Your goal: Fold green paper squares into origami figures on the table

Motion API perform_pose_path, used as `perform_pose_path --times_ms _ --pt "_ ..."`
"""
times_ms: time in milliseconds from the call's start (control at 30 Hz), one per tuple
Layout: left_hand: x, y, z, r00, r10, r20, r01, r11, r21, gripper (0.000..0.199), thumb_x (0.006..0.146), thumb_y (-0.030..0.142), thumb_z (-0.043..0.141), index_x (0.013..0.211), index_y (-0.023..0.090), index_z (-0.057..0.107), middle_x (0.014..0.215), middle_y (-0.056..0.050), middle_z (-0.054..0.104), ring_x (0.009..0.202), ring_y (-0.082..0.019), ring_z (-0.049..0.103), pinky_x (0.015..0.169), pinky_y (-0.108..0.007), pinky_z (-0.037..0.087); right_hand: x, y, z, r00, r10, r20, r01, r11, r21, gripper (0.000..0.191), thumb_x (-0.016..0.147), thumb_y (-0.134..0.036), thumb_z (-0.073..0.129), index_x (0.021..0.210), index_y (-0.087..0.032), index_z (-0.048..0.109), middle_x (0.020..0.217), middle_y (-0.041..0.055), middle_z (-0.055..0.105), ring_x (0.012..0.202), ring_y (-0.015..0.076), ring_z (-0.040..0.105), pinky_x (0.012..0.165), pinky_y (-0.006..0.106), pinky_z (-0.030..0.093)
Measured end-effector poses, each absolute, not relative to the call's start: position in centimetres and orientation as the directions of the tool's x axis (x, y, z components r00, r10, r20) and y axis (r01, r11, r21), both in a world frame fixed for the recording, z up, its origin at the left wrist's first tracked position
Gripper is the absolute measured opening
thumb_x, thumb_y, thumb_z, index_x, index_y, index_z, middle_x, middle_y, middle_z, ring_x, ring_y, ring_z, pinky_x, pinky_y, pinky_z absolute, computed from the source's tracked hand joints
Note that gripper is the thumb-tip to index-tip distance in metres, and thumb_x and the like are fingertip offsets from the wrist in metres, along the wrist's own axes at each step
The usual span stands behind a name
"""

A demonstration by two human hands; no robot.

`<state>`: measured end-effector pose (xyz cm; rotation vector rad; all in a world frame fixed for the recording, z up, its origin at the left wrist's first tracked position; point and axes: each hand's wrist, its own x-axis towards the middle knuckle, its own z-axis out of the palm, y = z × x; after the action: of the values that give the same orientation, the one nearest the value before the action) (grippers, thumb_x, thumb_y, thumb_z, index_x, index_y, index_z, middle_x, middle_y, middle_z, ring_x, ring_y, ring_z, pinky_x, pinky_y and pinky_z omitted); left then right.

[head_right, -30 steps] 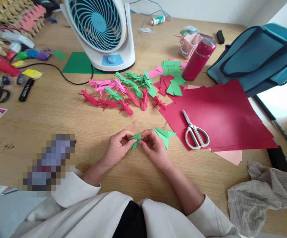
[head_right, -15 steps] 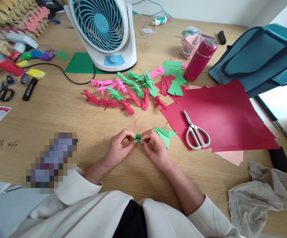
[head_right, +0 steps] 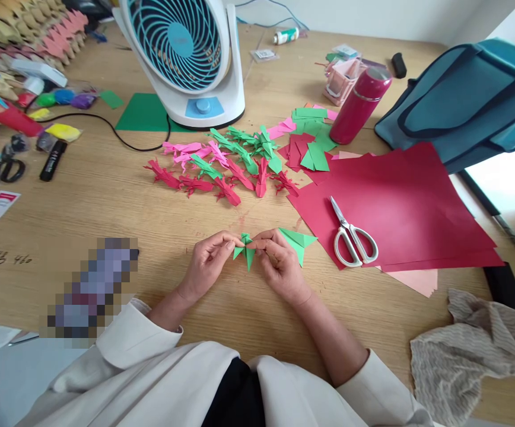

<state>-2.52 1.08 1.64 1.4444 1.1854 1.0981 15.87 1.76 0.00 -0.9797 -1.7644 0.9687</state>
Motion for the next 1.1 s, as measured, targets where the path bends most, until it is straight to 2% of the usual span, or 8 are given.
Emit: perform_pose_path --times_ms 100,200,367,500,600,733,933,1100 --pt "-2.3 1.2 1.1 0.12 0.991 0.064 0.102 -0.077 0.992 0.016 0.089 0.029 0.062 0.08 0.017 0.063 0.084 -0.003 0.068 0.077 -0.013 0.064 0.071 -0.023 0.052 15.8 1.8 -0.1 -0.31 0.9 0.307 0.225 0.383 -0.896 0.021 0.095 -0.02 0.052 0.104 -0.03 0.069 0.102 0.0063 0.061 0.097 0.022 0.06 0.084 0.041 0.051" --pt "-2.1 1.4 0.2 0.128 0.988 0.08 0.073 -0.09 0.993 0.008 0.083 0.022 0.068 0.088 0.018 0.063 0.092 -0.004 0.068 0.086 -0.014 0.066 0.078 -0.025 0.054 15.8 1.8 -0.3 -0.277 0.914 0.295 0.222 0.36 -0.906 0.016 0.094 -0.021 0.056 0.101 -0.029 0.067 0.098 0.0053 0.06 0.092 0.0204 0.059 0.081 0.038 0.05" --pt "-1.9 1.4 0.1 0.13 0.99 0.056 -0.008 -0.055 0.998 0.023 0.081 0.016 0.068 0.102 0.018 0.058 0.098 -0.004 0.069 0.092 -0.014 0.068 0.084 -0.025 0.055 15.5 1.6 -1.2 -0.194 0.959 0.208 0.057 0.223 -0.973 0.022 0.09 -0.023 0.065 0.11 -0.03 0.058 0.096 0.0018 0.057 0.081 0.0156 0.056 0.075 0.032 0.049" --pt "-1.9 1.3 0.5 0.073 0.996 0.04 -0.028 -0.038 0.999 0.028 0.079 0.014 0.07 0.103 0.018 0.057 0.096 -0.003 0.069 0.088 -0.012 0.069 0.081 -0.023 0.056 15.4 1.6 -1.6 -0.245 0.959 0.144 -0.012 0.145 -0.989 0.028 0.09 -0.028 0.066 0.115 -0.029 0.055 0.098 0.002 0.059 0.082 0.0155 0.058 0.075 0.031 0.05" --pt "-1.9 1.3 0.5 0.053 0.998 0.036 -0.042 -0.034 0.999 0.023 0.079 0.016 0.072 0.099 0.018 0.06 0.096 -0.003 0.069 0.086 -0.012 0.069 0.079 -0.022 0.056 15.5 1.6 -1.5 -0.297 0.952 0.073 0.084 0.102 -0.991 0.015 0.091 -0.036 0.065 0.102 -0.025 0.061 0.09 0.0022 0.062 0.077 0.0161 0.057 0.071 0.03 0.049" --pt "-1.9 1.3 0.2 0.052 0.998 0.036 -0.041 -0.034 0.999 0.02 0.08 0.02 0.074 0.096 0.017 0.062 0.095 -0.003 0.069 0.086 -0.013 0.069 0.079 -0.024 0.056 15.7 1.5 -1.5 -0.307 0.951 0.041 0.171 0.098 -0.98 0.017 0.092 -0.039 0.063 0.089 -0.023 0.062 0.077 0.0007 0.06 0.069 0.0151 0.054 0.063 0.028 0.045" --pt "-2.1 1.6 -0.2 0.112 0.984 0.138 0.101 -0.15 0.984 0.007 0.085 0.024 0.069 0.087 0.018 0.066 0.089 -0.003 0.064 0.081 -0.013 0.062 0.074 -0.023 0.052 15.6 1.1 -1.5 -0.301 0.95 0.082 0.092 0.115 -0.989 0.018 0.092 -0.041 0.063 0.093 -0.026 0.054 0.078 -0.0005 0.058 0.065 0.0147 0.052 0.061 0.028 0.044" --pt "-2.7 1.8 0.5 0.227 0.971 0.076 -0.037 -0.07 0.997 0.023 0.088 0.041 0.067 0.088 0.018 0.065 0.097 -0.006 0.064 0.094 -0.018 0.062 0.082 -0.028 0.051 15.5 1.3 0.2 -0.404 0.913 0.051 -0.079 0.021 -0.997 0.026 0.095 -0.049 0.056 0.088 -0.024 0.055 0.081 0.0018 0.061 0.075 0.0165 0.059 0.071 0.032 0.05"
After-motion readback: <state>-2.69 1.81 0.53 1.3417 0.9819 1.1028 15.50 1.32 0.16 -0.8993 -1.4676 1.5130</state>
